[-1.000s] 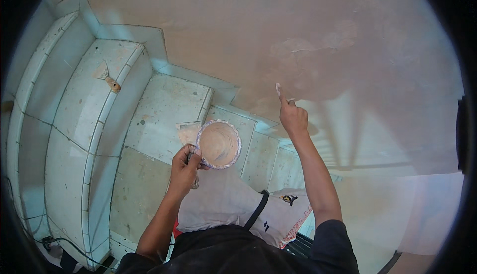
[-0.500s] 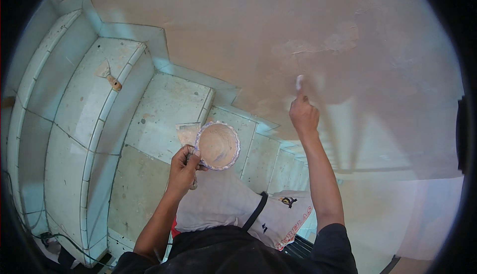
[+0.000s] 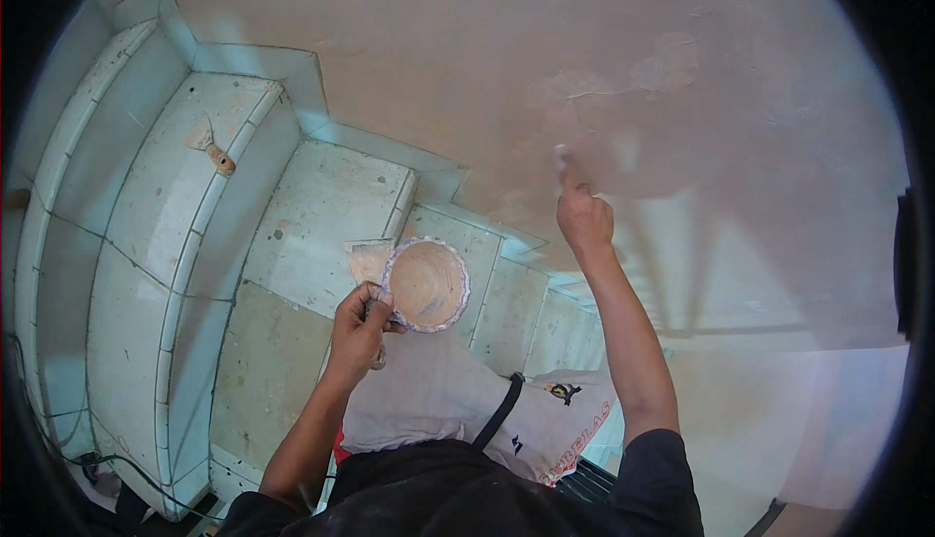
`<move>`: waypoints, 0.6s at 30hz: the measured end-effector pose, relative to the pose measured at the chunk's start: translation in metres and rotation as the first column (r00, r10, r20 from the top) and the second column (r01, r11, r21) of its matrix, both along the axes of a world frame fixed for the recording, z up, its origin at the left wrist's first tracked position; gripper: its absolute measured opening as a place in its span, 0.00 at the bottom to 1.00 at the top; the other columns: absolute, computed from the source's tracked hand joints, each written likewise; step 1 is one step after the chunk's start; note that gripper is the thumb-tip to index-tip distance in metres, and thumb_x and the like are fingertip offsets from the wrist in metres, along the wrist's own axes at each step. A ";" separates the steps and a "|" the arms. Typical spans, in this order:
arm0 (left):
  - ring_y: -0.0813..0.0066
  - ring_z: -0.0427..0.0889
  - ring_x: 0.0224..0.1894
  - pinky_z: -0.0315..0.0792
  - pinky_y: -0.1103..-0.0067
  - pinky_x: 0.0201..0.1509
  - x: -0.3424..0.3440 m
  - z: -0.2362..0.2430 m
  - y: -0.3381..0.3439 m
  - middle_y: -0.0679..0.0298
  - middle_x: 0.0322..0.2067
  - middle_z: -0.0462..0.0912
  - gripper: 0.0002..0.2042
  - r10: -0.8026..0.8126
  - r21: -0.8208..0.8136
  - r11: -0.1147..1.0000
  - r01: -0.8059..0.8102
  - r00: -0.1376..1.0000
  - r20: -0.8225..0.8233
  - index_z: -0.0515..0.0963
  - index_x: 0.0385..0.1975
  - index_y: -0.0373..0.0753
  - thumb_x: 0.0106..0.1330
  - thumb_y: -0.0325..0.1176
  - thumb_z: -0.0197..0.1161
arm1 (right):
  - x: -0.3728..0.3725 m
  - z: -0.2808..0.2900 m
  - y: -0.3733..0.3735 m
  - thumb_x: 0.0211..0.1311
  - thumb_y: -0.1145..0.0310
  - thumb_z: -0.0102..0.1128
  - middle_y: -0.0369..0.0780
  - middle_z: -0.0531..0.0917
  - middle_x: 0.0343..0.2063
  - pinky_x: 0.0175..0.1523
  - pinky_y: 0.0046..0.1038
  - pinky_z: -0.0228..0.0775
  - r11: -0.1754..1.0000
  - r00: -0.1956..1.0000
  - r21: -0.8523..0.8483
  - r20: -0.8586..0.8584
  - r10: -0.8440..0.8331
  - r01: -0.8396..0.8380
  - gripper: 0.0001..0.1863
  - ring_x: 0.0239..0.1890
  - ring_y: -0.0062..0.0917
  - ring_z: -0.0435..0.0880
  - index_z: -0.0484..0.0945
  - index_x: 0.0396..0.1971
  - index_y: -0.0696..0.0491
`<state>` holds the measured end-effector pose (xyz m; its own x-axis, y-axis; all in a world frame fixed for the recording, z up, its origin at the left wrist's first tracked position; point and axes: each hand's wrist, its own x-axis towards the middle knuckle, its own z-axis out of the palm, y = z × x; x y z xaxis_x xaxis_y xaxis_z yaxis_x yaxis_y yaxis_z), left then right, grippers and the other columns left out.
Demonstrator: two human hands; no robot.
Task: The person applies wall filler to cracks and holes on a wall using their fingers and a small container.
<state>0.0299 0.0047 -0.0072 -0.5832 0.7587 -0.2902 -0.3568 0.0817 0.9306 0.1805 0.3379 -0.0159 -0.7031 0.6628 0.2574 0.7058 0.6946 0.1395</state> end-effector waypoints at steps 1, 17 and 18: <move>0.85 0.74 0.25 0.75 0.80 0.33 0.001 0.000 0.001 0.70 0.24 0.74 0.05 -0.004 0.003 1.000 0.004 1.000 0.001 0.71 0.30 0.38 0.68 0.30 0.52 | 0.003 -0.005 0.002 0.55 0.72 0.49 0.47 0.80 0.22 0.25 0.40 0.75 1.000 1.000 0.003 0.001 -0.004 0.004 0.42 0.18 0.38 0.81 0.45 0.69 0.33; 0.85 0.72 0.24 0.75 0.81 0.33 0.004 0.002 -0.001 0.70 0.23 0.73 0.06 0.033 -0.004 0.999 -0.033 0.999 -0.012 0.71 0.30 0.38 0.68 0.31 0.52 | 0.000 0.019 -0.009 0.53 0.75 0.50 0.44 0.79 0.18 0.22 0.36 0.74 0.993 0.989 0.042 0.103 0.102 -0.107 0.41 0.17 0.36 0.80 0.51 0.67 0.31; 0.85 0.72 0.24 0.75 0.81 0.33 0.004 0.001 -0.002 0.70 0.23 0.73 0.05 0.016 -0.001 1.000 -0.016 1.000 -0.015 0.71 0.30 0.38 0.68 0.31 0.52 | 0.001 0.024 -0.009 0.53 0.75 0.50 0.43 0.79 0.18 0.21 0.36 0.73 0.999 1.000 0.037 0.030 -0.002 0.001 0.41 0.17 0.35 0.80 0.50 0.68 0.31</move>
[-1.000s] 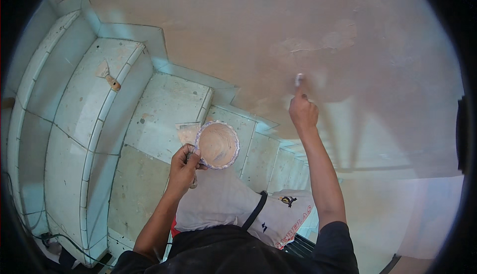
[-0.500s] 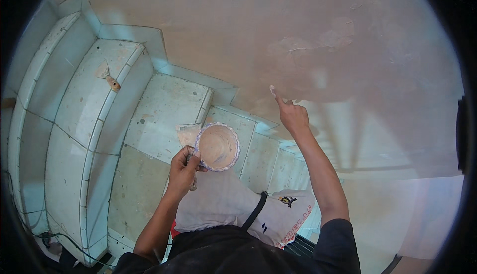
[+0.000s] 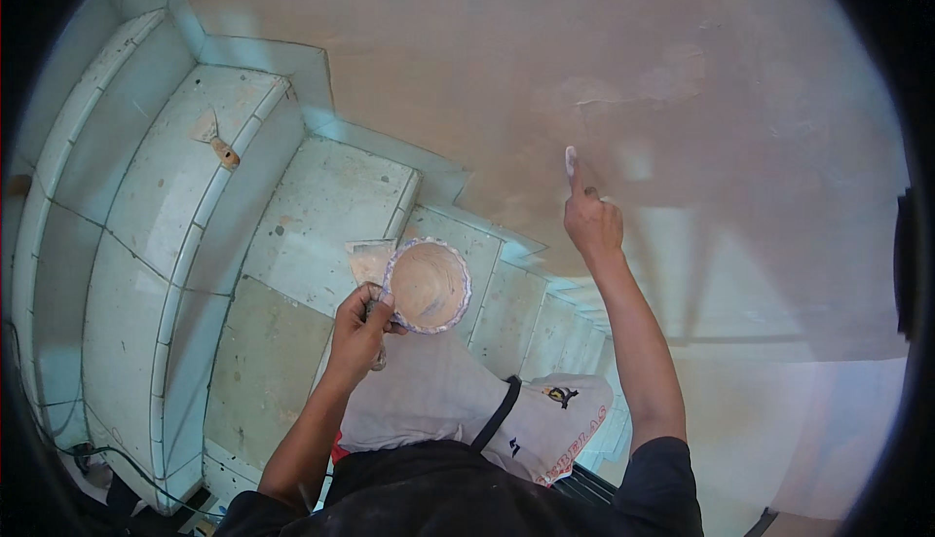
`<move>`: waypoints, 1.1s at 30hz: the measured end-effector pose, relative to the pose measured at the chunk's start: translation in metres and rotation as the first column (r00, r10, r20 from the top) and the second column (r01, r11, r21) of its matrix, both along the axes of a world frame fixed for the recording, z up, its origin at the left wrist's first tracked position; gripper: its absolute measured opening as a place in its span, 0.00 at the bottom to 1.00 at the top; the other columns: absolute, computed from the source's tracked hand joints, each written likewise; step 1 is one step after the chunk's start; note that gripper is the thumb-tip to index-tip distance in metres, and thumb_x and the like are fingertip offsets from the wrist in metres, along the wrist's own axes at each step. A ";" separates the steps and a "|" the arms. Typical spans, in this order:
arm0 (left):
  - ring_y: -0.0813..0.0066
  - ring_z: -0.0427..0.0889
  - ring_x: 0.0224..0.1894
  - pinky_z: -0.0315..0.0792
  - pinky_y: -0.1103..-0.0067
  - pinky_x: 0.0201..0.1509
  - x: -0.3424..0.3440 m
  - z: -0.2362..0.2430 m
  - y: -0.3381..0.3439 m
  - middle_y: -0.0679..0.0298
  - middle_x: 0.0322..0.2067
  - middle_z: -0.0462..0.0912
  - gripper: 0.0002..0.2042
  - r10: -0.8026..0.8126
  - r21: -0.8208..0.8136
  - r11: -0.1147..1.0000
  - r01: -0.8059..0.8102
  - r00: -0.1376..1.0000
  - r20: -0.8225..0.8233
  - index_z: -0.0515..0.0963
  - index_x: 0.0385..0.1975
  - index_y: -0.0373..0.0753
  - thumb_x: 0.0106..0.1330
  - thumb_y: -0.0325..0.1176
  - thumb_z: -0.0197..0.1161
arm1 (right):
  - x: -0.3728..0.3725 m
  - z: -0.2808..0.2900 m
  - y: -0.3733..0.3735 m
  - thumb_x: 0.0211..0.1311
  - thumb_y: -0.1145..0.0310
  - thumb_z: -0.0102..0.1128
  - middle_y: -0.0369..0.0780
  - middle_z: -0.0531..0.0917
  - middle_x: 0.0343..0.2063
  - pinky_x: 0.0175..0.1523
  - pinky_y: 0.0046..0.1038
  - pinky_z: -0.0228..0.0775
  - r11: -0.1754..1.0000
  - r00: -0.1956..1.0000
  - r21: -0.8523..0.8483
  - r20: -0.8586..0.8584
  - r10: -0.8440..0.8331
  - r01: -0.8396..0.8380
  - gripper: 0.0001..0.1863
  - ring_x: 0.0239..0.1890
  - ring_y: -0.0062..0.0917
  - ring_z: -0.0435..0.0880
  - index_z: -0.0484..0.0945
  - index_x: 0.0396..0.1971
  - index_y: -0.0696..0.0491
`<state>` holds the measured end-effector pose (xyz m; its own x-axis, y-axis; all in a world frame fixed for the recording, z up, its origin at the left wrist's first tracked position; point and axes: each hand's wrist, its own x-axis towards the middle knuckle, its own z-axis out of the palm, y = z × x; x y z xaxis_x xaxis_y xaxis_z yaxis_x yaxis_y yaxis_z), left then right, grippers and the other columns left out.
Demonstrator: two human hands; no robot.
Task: The person applies wall filler to cracks and holes on a wall using their fingers and a small container.
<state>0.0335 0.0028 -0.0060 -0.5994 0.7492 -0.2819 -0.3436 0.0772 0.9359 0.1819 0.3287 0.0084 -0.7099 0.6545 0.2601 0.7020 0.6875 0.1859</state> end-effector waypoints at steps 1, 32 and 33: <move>0.85 0.72 0.24 0.75 0.81 0.33 0.000 -0.001 -0.001 0.70 0.23 0.73 0.05 -0.006 -0.001 1.000 0.006 1.000 0.003 0.71 0.30 0.38 0.68 0.31 0.52 | 0.002 -0.005 0.004 0.53 0.75 0.50 0.43 0.79 0.18 0.21 0.36 0.73 1.000 1.000 -0.001 0.003 -0.006 0.006 0.41 0.17 0.35 0.80 0.50 0.68 0.31; 0.85 0.74 0.26 0.76 0.82 0.32 0.007 -0.002 0.002 0.69 0.26 0.75 0.07 0.040 -0.041 0.998 -0.040 0.999 0.005 0.72 0.30 0.36 0.68 0.30 0.52 | 0.045 -0.042 -0.017 0.53 0.77 0.48 0.47 0.80 0.23 0.29 0.38 0.73 0.924 0.948 -0.305 0.147 0.283 -0.228 0.43 0.22 0.38 0.81 0.49 0.68 0.29; 0.85 0.74 0.26 0.76 0.82 0.33 0.007 -0.003 0.003 0.69 0.25 0.75 0.06 0.045 -0.062 0.997 -0.045 0.999 0.000 0.72 0.30 0.36 0.68 0.30 0.51 | 0.047 -0.039 -0.017 0.53 0.77 0.48 0.48 0.80 0.23 0.30 0.39 0.74 0.923 0.957 -0.334 0.143 0.251 -0.192 0.43 0.22 0.39 0.81 0.48 0.68 0.29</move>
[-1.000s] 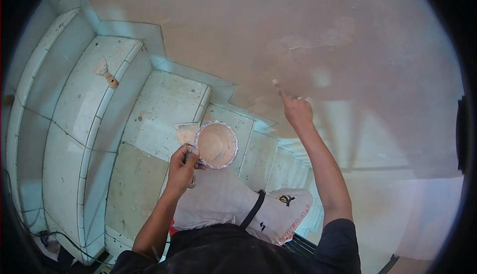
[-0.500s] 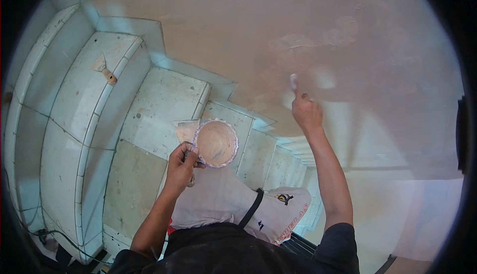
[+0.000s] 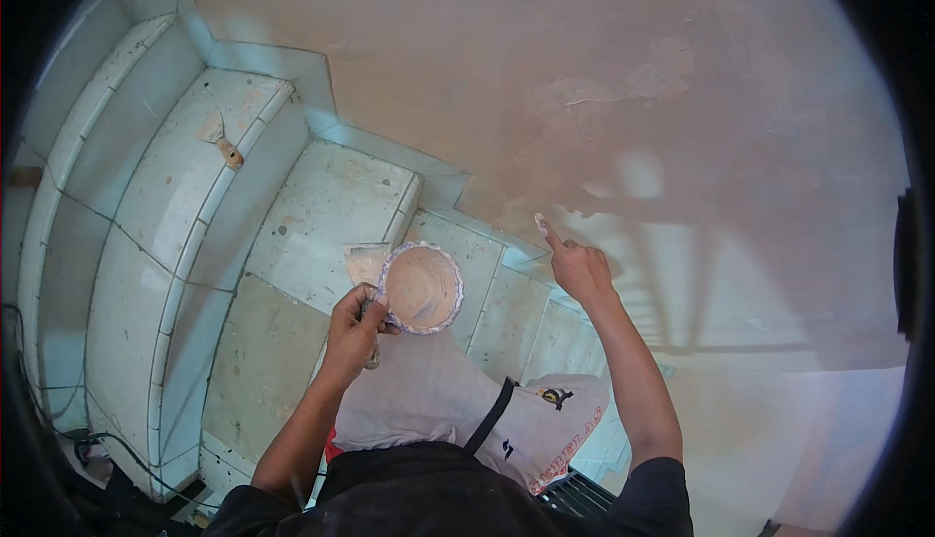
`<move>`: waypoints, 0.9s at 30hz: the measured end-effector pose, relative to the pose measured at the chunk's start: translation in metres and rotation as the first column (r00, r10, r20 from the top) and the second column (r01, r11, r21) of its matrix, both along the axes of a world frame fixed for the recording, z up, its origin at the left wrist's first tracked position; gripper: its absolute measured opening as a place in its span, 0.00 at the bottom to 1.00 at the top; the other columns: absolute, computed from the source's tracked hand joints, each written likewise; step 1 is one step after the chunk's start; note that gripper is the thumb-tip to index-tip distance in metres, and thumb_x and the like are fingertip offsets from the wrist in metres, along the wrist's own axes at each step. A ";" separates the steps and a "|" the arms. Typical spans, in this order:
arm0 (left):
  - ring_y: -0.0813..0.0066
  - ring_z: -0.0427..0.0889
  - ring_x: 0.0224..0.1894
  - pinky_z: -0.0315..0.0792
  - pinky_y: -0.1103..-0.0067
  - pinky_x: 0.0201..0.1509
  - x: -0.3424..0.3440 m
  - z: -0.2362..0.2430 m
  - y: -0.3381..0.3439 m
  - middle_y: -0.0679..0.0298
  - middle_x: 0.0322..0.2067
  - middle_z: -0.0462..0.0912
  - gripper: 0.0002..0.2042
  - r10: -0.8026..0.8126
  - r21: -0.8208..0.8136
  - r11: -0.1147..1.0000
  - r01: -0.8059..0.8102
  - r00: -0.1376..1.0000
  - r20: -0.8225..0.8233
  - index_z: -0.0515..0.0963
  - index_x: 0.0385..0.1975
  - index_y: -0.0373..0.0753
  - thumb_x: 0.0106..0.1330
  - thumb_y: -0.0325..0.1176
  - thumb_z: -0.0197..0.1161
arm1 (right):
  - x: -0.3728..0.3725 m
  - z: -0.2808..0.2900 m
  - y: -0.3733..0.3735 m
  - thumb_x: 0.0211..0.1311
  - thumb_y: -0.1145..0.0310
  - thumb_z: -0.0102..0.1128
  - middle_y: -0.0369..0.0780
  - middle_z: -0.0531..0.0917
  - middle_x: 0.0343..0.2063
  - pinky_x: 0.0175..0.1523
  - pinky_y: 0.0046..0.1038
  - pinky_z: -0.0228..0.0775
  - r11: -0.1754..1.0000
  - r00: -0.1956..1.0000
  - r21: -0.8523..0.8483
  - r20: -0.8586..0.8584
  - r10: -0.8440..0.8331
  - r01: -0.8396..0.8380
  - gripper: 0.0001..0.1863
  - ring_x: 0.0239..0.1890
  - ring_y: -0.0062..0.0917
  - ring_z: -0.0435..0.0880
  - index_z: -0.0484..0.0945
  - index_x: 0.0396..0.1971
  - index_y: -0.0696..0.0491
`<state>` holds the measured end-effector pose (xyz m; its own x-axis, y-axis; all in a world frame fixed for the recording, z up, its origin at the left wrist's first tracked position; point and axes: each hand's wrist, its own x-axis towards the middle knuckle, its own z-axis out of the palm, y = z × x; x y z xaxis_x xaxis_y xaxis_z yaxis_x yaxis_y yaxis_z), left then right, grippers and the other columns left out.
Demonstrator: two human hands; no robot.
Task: The person applies wall filler to cracks and holes on a wall using their fingers and a small container.
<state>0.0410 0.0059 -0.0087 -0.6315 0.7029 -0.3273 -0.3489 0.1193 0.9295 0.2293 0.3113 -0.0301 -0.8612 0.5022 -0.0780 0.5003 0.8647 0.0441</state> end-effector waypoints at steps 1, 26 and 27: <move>0.85 0.74 0.26 0.76 0.82 0.33 0.000 0.000 0.001 0.69 0.25 0.75 0.06 0.000 -0.002 1.000 0.000 1.000 -0.009 0.72 0.30 0.36 0.68 0.30 0.51 | -0.001 0.003 0.001 0.53 0.77 0.48 0.48 0.80 0.23 0.30 0.39 0.74 1.000 1.000 -0.002 -0.009 0.000 0.000 0.43 0.22 0.39 0.81 0.48 0.68 0.29; 0.84 0.74 0.25 0.75 0.81 0.33 0.020 0.002 0.009 0.69 0.25 0.75 0.06 0.000 0.019 1.000 0.001 0.999 -0.052 0.72 0.31 0.38 0.68 0.31 0.51 | -0.043 -0.035 0.033 0.58 0.74 0.47 0.42 0.80 0.20 0.25 0.33 0.76 0.955 0.984 0.242 0.097 0.152 -0.172 0.42 0.21 0.32 0.82 0.43 0.69 0.31; 0.85 0.74 0.25 0.75 0.81 0.33 0.020 0.001 0.005 0.70 0.25 0.75 0.06 -0.008 0.018 1.000 0.009 0.998 -0.057 0.72 0.31 0.38 0.68 0.32 0.51 | -0.046 -0.022 0.022 0.58 0.74 0.47 0.42 0.81 0.21 0.27 0.33 0.77 0.964 0.993 0.241 0.060 0.099 -0.111 0.41 0.22 0.32 0.83 0.44 0.69 0.31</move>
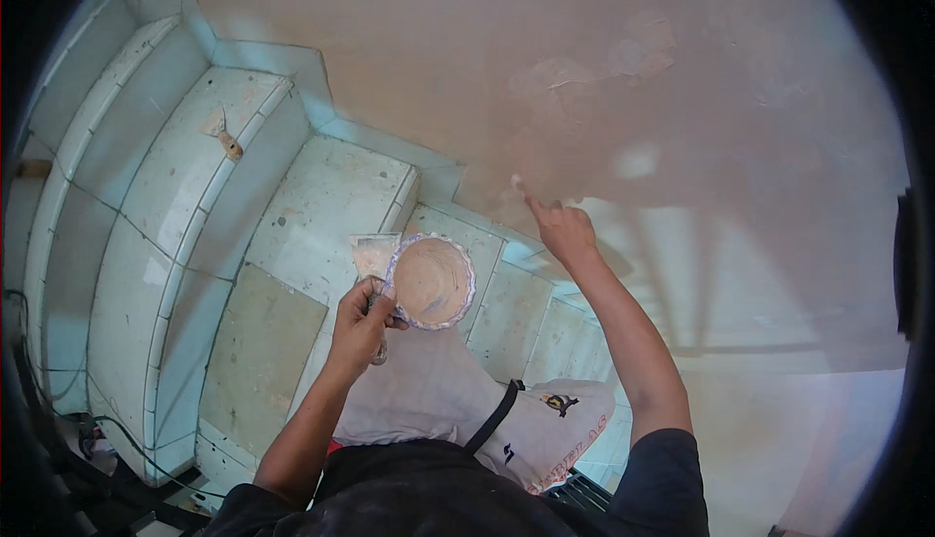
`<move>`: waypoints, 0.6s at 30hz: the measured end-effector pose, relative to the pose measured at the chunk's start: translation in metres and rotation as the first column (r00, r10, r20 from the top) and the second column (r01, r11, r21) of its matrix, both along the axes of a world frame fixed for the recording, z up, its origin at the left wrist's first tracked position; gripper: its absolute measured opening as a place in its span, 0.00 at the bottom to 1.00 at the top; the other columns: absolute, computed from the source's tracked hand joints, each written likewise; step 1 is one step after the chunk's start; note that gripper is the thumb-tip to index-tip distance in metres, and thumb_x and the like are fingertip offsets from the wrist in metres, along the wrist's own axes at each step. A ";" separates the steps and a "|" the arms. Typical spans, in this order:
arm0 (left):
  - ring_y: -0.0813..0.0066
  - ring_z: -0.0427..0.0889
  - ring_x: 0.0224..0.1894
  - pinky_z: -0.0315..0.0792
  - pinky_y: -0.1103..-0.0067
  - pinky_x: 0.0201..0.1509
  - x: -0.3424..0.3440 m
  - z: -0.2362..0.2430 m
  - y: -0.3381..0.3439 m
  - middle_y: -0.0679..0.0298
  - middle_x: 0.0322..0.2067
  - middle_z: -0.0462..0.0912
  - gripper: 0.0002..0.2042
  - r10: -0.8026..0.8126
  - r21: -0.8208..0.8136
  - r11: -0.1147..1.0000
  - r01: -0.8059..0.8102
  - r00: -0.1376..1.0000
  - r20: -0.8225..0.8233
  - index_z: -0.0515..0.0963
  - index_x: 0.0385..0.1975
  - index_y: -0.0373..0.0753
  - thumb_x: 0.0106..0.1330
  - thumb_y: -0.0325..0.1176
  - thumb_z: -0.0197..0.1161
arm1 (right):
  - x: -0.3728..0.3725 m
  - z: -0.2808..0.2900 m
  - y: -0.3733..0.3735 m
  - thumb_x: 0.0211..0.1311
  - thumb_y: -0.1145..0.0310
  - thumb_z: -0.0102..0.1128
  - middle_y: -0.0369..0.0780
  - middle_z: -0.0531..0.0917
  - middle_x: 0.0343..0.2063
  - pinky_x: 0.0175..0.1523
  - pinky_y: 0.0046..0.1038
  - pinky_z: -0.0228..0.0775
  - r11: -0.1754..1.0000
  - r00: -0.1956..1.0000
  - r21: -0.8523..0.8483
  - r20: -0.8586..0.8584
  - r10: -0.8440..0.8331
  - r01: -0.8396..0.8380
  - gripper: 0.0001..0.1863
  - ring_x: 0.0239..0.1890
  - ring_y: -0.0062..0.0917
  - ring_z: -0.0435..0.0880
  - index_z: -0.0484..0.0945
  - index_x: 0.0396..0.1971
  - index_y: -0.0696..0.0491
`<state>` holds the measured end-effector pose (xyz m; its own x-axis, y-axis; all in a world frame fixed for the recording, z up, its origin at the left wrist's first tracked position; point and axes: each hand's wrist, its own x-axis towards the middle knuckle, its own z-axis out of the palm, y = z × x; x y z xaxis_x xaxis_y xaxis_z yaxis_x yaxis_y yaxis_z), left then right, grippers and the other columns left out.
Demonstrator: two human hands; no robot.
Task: The person applies wall filler to cracks and holes on a wall using their fingers and a small container.
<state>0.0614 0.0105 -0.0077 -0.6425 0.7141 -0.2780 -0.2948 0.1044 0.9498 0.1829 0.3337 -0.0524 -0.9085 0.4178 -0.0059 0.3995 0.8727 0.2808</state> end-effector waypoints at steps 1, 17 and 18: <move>0.85 0.74 0.25 0.75 0.81 0.33 0.001 0.001 0.000 0.70 0.25 0.75 0.06 -0.001 -0.004 1.000 0.001 1.000 0.008 0.72 0.31 0.38 0.68 0.32 0.51 | 0.001 0.007 -0.001 0.58 0.74 0.47 0.42 0.81 0.21 0.27 0.33 0.77 1.000 1.000 -0.004 0.008 -0.001 0.001 0.41 0.22 0.32 0.83 0.44 0.69 0.31; 0.86 0.72 0.24 0.75 0.83 0.31 -0.001 0.002 -0.002 0.70 0.25 0.74 0.07 0.063 -0.052 0.997 -0.062 0.998 0.028 0.73 0.31 0.36 0.68 0.31 0.53 | 0.008 -0.018 0.024 0.60 0.73 0.48 0.43 0.80 0.25 0.26 0.34 0.77 0.991 0.991 0.025 0.038 -0.131 0.130 0.41 0.21 0.32 0.83 0.40 0.69 0.31; 0.86 0.72 0.24 0.75 0.83 0.31 -0.001 0.003 -0.003 0.70 0.25 0.74 0.07 0.065 -0.060 0.996 -0.063 0.998 0.028 0.73 0.31 0.36 0.68 0.31 0.53 | 0.010 -0.024 0.025 0.60 0.72 0.48 0.43 0.80 0.23 0.25 0.34 0.77 0.982 0.984 0.062 0.022 -0.177 0.176 0.41 0.20 0.31 0.83 0.40 0.70 0.33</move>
<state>0.0606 0.0079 -0.0049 -0.6770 0.6537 -0.3382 -0.3305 0.1405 0.9333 0.1928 0.3591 -0.0762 -0.8203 0.5720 0.0002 0.5373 0.7704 0.3431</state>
